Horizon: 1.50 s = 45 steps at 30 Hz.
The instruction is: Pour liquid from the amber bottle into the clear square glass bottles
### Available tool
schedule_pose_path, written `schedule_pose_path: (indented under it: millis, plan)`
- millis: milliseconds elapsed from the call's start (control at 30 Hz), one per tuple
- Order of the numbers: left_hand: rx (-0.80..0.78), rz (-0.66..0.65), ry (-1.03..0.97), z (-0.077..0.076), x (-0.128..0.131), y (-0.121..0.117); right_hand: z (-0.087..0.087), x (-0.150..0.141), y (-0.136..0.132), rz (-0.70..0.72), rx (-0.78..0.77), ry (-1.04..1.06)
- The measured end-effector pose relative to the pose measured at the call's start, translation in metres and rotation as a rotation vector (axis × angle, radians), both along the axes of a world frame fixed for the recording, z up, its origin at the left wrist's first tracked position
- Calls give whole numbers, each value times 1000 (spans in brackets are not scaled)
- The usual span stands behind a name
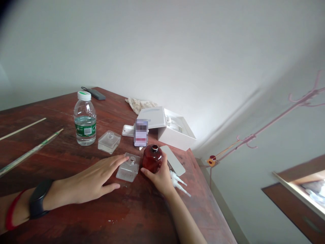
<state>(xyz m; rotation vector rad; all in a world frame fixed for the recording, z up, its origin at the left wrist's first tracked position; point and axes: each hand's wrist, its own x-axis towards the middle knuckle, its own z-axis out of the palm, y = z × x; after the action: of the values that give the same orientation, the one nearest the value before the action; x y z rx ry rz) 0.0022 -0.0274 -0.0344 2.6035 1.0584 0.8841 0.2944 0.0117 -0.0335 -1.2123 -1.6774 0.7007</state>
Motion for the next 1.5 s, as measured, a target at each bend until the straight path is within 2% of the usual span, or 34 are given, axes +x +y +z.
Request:
schedule_pose_path:
  millis: [267, 633, 967, 1233, 1500]
  plan:
    - [-3, 8, -22, -5, 0, 0, 1, 0, 0, 10, 19, -9]
    - [15, 26, -77, 0, 5, 0, -6, 9, 6, 13, 56, -57]
    - [-4, 37, -148, 1, 7, 1, -4, 7, 6, 44, 57, -40]
    - [15, 96, -142, 4, 8, 1, 2, 8, 5, 111, 20, -25]
    - [-4, 120, -129, 6, 8, 1, -1, 10, 8, 94, 30, -45]
